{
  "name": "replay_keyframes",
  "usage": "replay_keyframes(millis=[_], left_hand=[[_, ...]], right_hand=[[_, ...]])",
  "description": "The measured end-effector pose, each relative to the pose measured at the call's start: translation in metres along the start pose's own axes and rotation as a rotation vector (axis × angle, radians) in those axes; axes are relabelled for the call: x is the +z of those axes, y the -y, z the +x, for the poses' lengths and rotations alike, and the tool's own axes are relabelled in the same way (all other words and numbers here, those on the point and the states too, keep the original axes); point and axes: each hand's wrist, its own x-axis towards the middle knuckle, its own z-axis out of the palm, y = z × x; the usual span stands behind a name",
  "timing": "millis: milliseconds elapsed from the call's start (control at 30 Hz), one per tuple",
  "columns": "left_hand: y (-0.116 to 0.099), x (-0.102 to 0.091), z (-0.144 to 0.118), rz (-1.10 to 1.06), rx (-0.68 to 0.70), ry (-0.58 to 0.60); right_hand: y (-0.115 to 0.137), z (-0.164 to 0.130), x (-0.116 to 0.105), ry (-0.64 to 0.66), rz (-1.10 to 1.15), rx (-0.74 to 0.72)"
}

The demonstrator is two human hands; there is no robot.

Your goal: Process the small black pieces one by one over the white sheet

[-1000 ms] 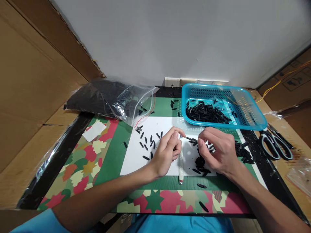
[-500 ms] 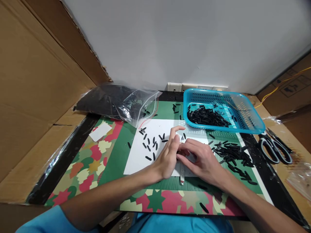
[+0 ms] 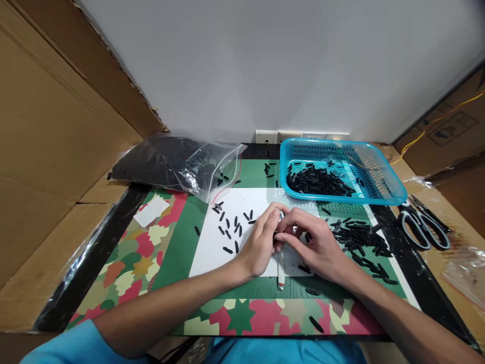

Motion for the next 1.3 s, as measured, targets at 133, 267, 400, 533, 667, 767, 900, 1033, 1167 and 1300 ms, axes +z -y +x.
replay_keyframes(millis=[133, 267, 400, 533, 667, 767, 900, 1033, 1167, 1300], left_hand=[[-0.002, -0.003, 0.002, -0.053, -0.036, 0.007], [-0.001, -0.007, 0.006, -0.074, -0.049, 0.054], [0.001, -0.011, 0.007, -0.095, -0.04, 0.072], [0.001, -0.014, 0.006, -0.142, -0.022, 0.034], [-0.001, -0.014, 0.006, -0.133, -0.041, 0.037], [-0.004, -0.013, 0.004, -0.115, -0.036, 0.033], [-0.007, -0.012, 0.003, -0.102, -0.036, 0.038], [-0.007, -0.013, 0.001, -0.106, -0.043, 0.064], [-0.007, -0.013, 0.0, -0.116, -0.054, 0.069], [-0.007, -0.011, 0.0, -0.114, -0.054, 0.065]], right_hand=[[-0.004, 0.004, 0.003, -0.154, 0.038, -0.045], [-0.012, 0.008, 0.004, -0.26, 0.053, -0.07], [-0.016, 0.009, -0.001, -0.284, 0.077, -0.047], [-0.017, 0.011, -0.004, -0.257, 0.091, -0.032], [-0.017, 0.012, -0.004, -0.262, 0.124, -0.007], [-0.018, 0.01, -0.005, -0.24, 0.133, 0.016], [-0.018, 0.009, -0.007, -0.234, 0.148, 0.037], [-0.017, 0.008, -0.006, -0.239, 0.163, 0.052], [-0.018, 0.006, -0.003, -0.236, 0.14, 0.062], [-0.019, 0.007, -0.002, -0.242, 0.149, 0.086]])
